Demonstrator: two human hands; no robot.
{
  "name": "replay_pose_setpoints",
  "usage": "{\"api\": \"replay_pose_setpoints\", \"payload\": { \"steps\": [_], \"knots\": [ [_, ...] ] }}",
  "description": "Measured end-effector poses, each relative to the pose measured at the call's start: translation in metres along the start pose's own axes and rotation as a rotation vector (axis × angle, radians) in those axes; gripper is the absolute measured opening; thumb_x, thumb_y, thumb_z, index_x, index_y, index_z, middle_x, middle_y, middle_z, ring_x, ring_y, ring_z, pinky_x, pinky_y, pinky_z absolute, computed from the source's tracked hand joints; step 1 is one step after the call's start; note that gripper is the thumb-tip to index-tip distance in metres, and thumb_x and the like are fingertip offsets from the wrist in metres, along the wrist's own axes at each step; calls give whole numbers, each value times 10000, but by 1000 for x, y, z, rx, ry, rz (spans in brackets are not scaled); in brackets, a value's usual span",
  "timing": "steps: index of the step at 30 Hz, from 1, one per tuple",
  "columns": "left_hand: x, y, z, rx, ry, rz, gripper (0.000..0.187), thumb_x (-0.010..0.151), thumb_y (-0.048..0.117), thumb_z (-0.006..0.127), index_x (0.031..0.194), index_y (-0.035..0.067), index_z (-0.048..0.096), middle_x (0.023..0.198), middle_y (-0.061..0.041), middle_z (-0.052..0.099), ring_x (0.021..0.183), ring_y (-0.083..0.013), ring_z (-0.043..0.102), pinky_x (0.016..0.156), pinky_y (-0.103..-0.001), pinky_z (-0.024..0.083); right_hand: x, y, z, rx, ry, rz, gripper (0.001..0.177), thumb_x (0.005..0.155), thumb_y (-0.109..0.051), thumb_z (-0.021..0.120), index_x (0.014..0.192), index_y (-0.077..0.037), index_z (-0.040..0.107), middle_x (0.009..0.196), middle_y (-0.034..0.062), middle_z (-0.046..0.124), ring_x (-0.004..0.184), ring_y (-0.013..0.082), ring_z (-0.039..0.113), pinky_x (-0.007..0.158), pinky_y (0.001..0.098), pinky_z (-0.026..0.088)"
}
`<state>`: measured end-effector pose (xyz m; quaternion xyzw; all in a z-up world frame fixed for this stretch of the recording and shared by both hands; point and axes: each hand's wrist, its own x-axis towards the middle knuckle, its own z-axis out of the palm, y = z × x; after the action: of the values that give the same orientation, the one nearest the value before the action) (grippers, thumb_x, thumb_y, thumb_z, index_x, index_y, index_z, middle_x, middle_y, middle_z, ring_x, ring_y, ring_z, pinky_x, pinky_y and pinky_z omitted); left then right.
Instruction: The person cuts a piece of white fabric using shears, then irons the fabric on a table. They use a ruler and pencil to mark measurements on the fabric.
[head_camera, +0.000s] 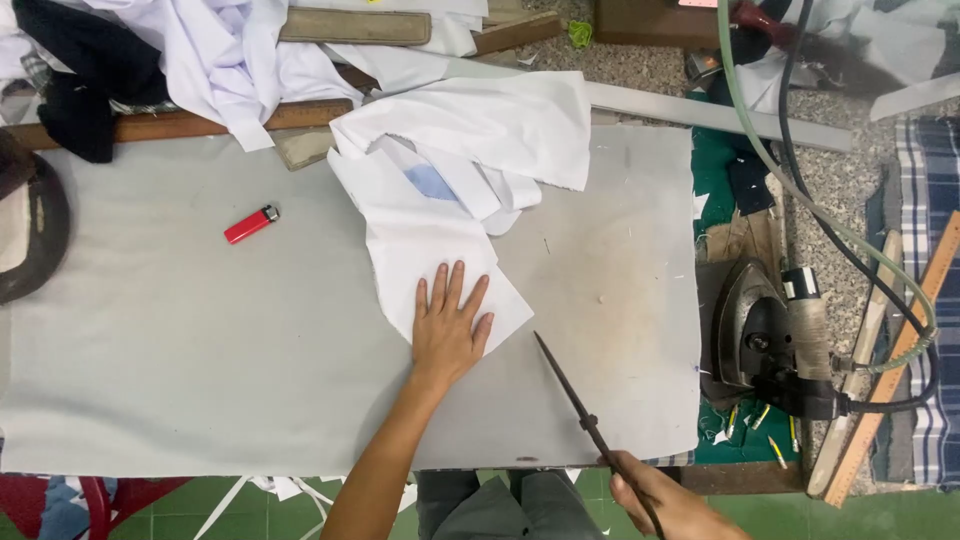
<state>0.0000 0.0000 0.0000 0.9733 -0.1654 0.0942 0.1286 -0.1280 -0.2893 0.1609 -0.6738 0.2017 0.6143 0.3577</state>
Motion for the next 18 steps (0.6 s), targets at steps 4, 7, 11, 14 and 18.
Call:
{"api": "replay_pose_setpoints", "payload": {
  "steps": [4, 7, 11, 14, 18],
  "knots": [
    [2, -1, -1, 3, -6, 1, 489, 1026, 429, 500, 1476, 249, 563, 1610, -163, 408, 1502, -377, 353, 1213, -591, 273, 63, 47, -1, 284, -207, -234, 746, 903, -621, 458, 1474, -143, 503, 765, 23, 419, 616, 136, 393, 590, 306, 437],
    [1, -3, -3, 6, 7, 23, 482, 1030, 426, 507, 1469, 241, 577, 1607, -161, 414, 1498, -373, 366, 1218, -586, 278, 83, 37, 3, 309, -174, -402, 686, 947, -568, 429, 1425, -86, 521, 712, 31, 444, 563, 148, 474, 559, 313, 477],
    [2, -6, -7, 11, 10, 59, 474, 1036, 427, 506, 1467, 245, 580, 1603, -154, 424, 1484, -370, 394, 1215, -572, 290, 95, 19, 12, 231, -66, -429, 746, 907, -627, 409, 1404, -82, 527, 634, 2, 472, 531, 132, 500, 515, 294, 490],
    [2, -6, -6, 13, 1, 59, 479, 1040, 429, 503, 1477, 243, 570, 1609, -151, 418, 1492, -365, 385, 1222, -571, 281, 101, 18, 15, 193, -41, -426, 697, 912, -631, 404, 1343, -97, 529, 661, -1, 456, 540, 126, 480, 504, 293, 488],
    [2, -5, -4, 5, -59, 34, 499, 1041, 440, 465, 1495, 250, 544, 1629, -145, 382, 1511, -363, 345, 1230, -584, 257, 107, 15, 18, 202, -32, -440, 696, 912, -638, 416, 1325, -88, 517, 670, -10, 429, 509, 129, 471, 478, 296, 470]
  ]
}}
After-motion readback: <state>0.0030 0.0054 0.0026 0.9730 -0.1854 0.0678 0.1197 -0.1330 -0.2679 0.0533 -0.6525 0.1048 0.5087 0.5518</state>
